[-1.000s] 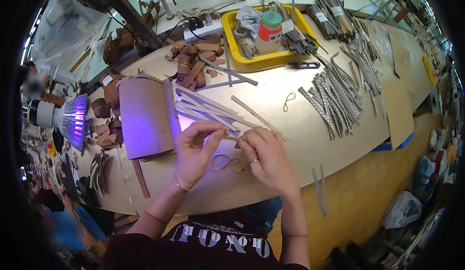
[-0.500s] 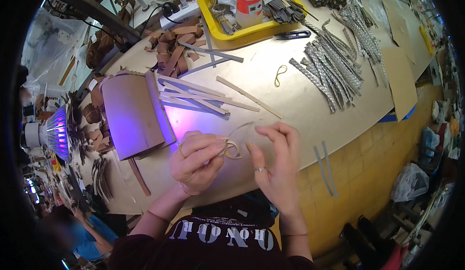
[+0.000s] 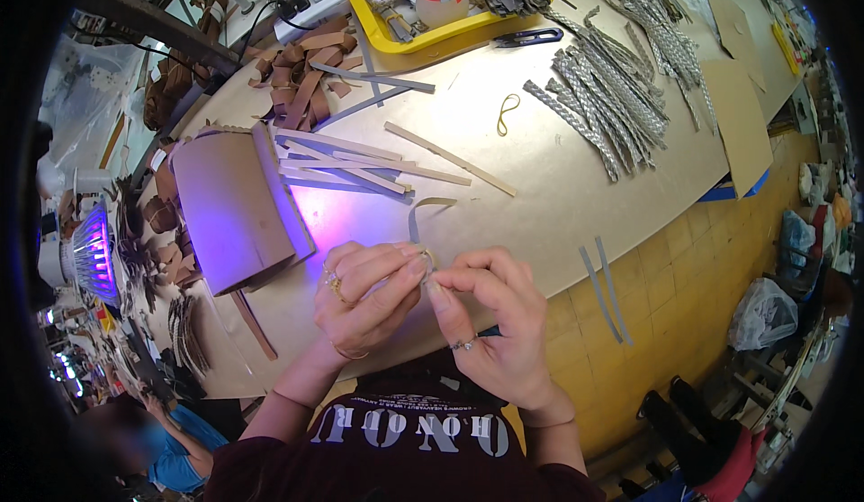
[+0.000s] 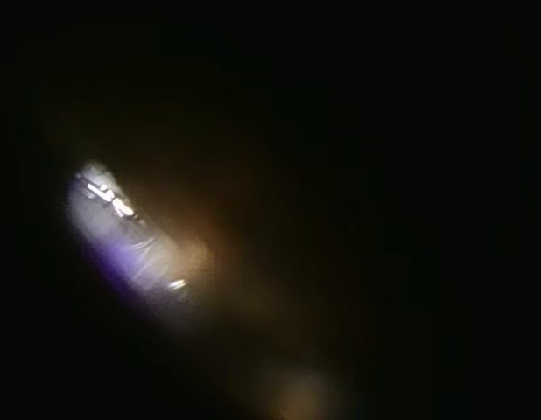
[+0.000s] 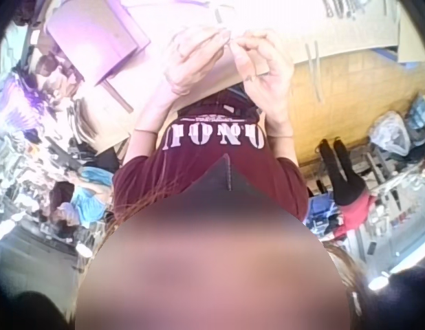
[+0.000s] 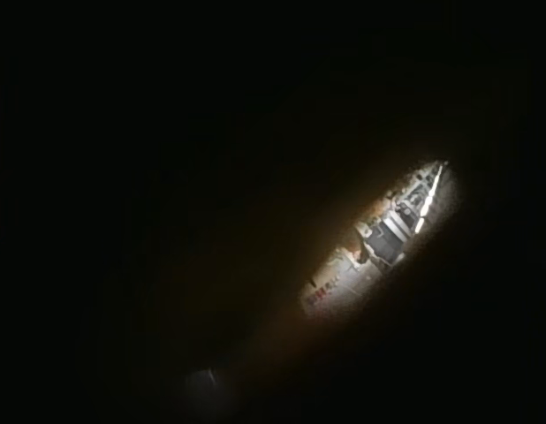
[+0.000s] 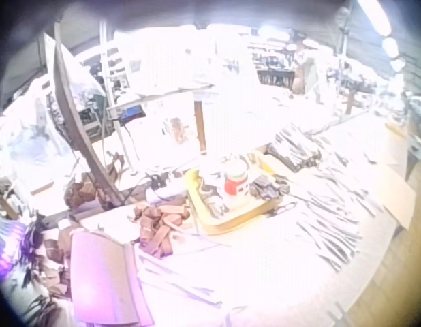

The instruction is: The person repeatedly picks up thin strips and rubber bands from a workbench, wraps the bands around the strips, and places the finished items on the table. The person also moves a bundle of finished cords into a yellow tray.

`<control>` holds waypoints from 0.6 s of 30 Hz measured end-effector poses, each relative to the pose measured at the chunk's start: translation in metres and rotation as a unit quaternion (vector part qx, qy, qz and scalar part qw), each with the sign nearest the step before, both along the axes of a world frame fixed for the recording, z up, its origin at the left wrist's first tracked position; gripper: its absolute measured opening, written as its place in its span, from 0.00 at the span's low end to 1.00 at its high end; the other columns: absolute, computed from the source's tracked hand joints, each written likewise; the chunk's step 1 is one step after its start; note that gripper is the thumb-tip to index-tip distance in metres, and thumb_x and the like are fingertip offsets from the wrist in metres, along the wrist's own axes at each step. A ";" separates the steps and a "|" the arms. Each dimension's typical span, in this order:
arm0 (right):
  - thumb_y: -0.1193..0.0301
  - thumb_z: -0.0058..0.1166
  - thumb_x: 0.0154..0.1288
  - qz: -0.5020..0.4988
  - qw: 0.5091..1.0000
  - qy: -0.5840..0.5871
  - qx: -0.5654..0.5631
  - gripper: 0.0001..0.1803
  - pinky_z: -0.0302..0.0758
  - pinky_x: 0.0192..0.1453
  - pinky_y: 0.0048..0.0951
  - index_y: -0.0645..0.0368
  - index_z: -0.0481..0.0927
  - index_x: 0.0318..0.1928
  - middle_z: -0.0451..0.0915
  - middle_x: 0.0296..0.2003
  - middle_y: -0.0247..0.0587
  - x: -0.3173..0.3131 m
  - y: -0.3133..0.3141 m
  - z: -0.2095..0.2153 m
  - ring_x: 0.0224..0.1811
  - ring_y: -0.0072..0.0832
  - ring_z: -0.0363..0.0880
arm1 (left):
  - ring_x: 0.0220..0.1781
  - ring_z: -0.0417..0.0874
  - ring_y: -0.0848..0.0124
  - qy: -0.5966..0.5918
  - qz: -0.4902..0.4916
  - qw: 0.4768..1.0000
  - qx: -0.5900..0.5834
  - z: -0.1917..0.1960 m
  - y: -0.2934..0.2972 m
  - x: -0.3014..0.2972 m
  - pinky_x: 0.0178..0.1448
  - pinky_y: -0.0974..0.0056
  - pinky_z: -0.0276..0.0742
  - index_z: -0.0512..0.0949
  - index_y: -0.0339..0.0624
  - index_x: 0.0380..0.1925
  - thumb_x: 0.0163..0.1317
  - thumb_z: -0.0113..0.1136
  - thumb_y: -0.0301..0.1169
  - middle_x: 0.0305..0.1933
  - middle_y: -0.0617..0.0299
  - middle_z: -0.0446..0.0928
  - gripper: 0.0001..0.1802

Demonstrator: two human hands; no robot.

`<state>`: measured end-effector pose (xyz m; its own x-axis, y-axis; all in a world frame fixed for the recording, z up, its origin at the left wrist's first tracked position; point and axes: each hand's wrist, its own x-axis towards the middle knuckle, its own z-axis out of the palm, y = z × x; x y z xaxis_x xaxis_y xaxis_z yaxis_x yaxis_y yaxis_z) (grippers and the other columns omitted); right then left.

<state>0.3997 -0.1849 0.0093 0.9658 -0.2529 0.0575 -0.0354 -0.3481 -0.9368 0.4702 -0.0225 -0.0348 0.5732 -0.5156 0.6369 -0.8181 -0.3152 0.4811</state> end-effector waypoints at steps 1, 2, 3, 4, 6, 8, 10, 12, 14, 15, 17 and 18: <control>0.76 0.62 0.61 0.003 1.000 0.000 0.003 0.06 0.70 0.45 0.30 0.59 0.83 0.39 0.79 0.37 0.40 0.000 0.000 0.000 0.39 0.33 0.75 | 0.46 0.85 0.67 0.000 -0.002 1.000 0.004 0.000 0.000 0.000 0.46 0.65 0.74 0.83 0.41 0.46 0.49 0.69 0.24 0.49 0.60 0.82 0.21; 0.76 0.62 0.61 0.005 1.000 0.000 0.001 0.06 0.70 0.46 0.30 0.59 0.82 0.39 0.79 0.38 0.40 0.001 0.000 0.000 0.39 0.33 0.75 | 0.46 0.85 0.67 0.001 -0.003 1.000 0.009 0.000 0.000 0.000 0.47 0.65 0.74 0.83 0.41 0.46 0.49 0.69 0.24 0.49 0.60 0.82 0.21; 0.76 0.61 0.61 0.008 1.000 0.000 -0.001 0.06 0.69 0.46 0.30 0.59 0.82 0.39 0.79 0.38 0.40 0.001 0.000 -0.001 0.40 0.33 0.74 | 0.46 0.85 0.67 0.004 -0.007 1.000 0.005 0.000 0.000 -0.001 0.46 0.65 0.74 0.83 0.40 0.46 0.48 0.69 0.23 0.49 0.60 0.82 0.21; 0.76 0.61 0.61 0.008 1.000 0.004 -0.001 0.06 0.69 0.47 0.30 0.59 0.82 0.40 0.78 0.39 0.40 0.001 0.001 -0.001 0.40 0.34 0.74 | 0.46 0.85 0.67 0.008 -0.011 1.000 0.002 0.000 0.000 -0.001 0.46 0.64 0.74 0.83 0.40 0.46 0.48 0.69 0.23 0.48 0.59 0.82 0.21; 0.75 0.61 0.61 0.006 1.000 0.013 0.000 0.07 0.68 0.49 0.31 0.58 0.82 0.41 0.78 0.40 0.39 0.001 0.002 -0.001 0.41 0.34 0.74 | 0.46 0.85 0.66 0.012 -0.017 1.000 -0.009 0.001 -0.001 -0.001 0.46 0.64 0.74 0.83 0.40 0.47 0.48 0.69 0.22 0.48 0.59 0.82 0.22; 0.74 0.61 0.61 0.018 1.000 0.006 0.000 0.07 0.68 0.50 0.32 0.58 0.82 0.41 0.78 0.40 0.39 0.001 0.001 -0.001 0.42 0.34 0.74 | 0.46 0.85 0.66 0.014 -0.019 1.000 -0.015 0.001 -0.003 -0.001 0.46 0.64 0.75 0.82 0.39 0.47 0.47 0.69 0.20 0.48 0.59 0.82 0.22; 0.74 0.62 0.61 0.024 1.000 0.003 -0.007 0.08 0.67 0.51 0.33 0.58 0.82 0.41 0.78 0.40 0.39 0.001 0.001 -0.001 0.42 0.34 0.74 | 0.45 0.85 0.65 0.013 -0.013 1.000 -0.019 0.001 -0.002 0.000 0.45 0.64 0.75 0.82 0.39 0.47 0.46 0.69 0.20 0.47 0.58 0.82 0.23; 0.73 0.62 0.61 0.023 0.999 -0.001 -0.025 0.08 0.66 0.51 0.32 0.58 0.82 0.41 0.78 0.40 0.38 0.000 0.001 0.000 0.42 0.34 0.74 | 0.45 0.85 0.65 0.008 -0.012 1.000 -0.017 0.000 -0.001 0.000 0.44 0.64 0.75 0.82 0.38 0.47 0.46 0.68 0.19 0.47 0.58 0.82 0.23; 0.73 0.63 0.60 0.019 0.999 -0.003 -0.037 0.08 0.64 0.51 0.32 0.58 0.82 0.41 0.79 0.39 0.38 0.001 0.002 -0.001 0.41 0.33 0.74 | 0.45 0.85 0.65 0.008 -0.017 1.000 -0.004 -0.003 0.002 0.001 0.44 0.64 0.75 0.82 0.38 0.47 0.46 0.68 0.19 0.46 0.58 0.82 0.23; 0.73 0.63 0.60 0.017 0.999 -0.007 -0.046 0.08 0.64 0.51 0.32 0.57 0.82 0.41 0.79 0.39 0.37 0.001 0.002 -0.001 0.41 0.32 0.75 | 0.45 0.85 0.65 -0.004 -0.019 1.000 -0.017 -0.004 0.002 0.001 0.43 0.64 0.75 0.82 0.38 0.47 0.46 0.68 0.19 0.46 0.57 0.82 0.23; 0.74 0.63 0.59 0.019 0.998 -0.018 -0.056 0.08 0.63 0.52 0.32 0.57 0.82 0.40 0.79 0.39 0.37 0.001 0.002 -0.001 0.41 0.32 0.75 | 0.45 0.85 0.65 0.002 -0.022 1.000 -0.004 -0.005 0.003 0.001 0.43 0.64 0.76 0.82 0.38 0.47 0.46 0.68 0.19 0.46 0.57 0.82 0.23; 0.74 0.63 0.59 0.018 0.997 -0.028 -0.064 0.08 0.62 0.52 0.32 0.57 0.82 0.40 0.79 0.39 0.37 0.002 0.001 -0.001 0.41 0.31 0.75 | 0.45 0.85 0.65 -0.004 -0.019 1.000 -0.021 -0.005 0.002 0.001 0.43 0.64 0.76 0.82 0.38 0.47 0.46 0.68 0.19 0.46 0.57 0.82 0.22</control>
<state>0.4012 -0.1834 0.0083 0.9687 -0.2043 0.1410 0.0305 -0.4658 -0.8843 0.4715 -0.0202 -0.0397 0.5480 -0.5104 0.6627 -0.8332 -0.2637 0.4859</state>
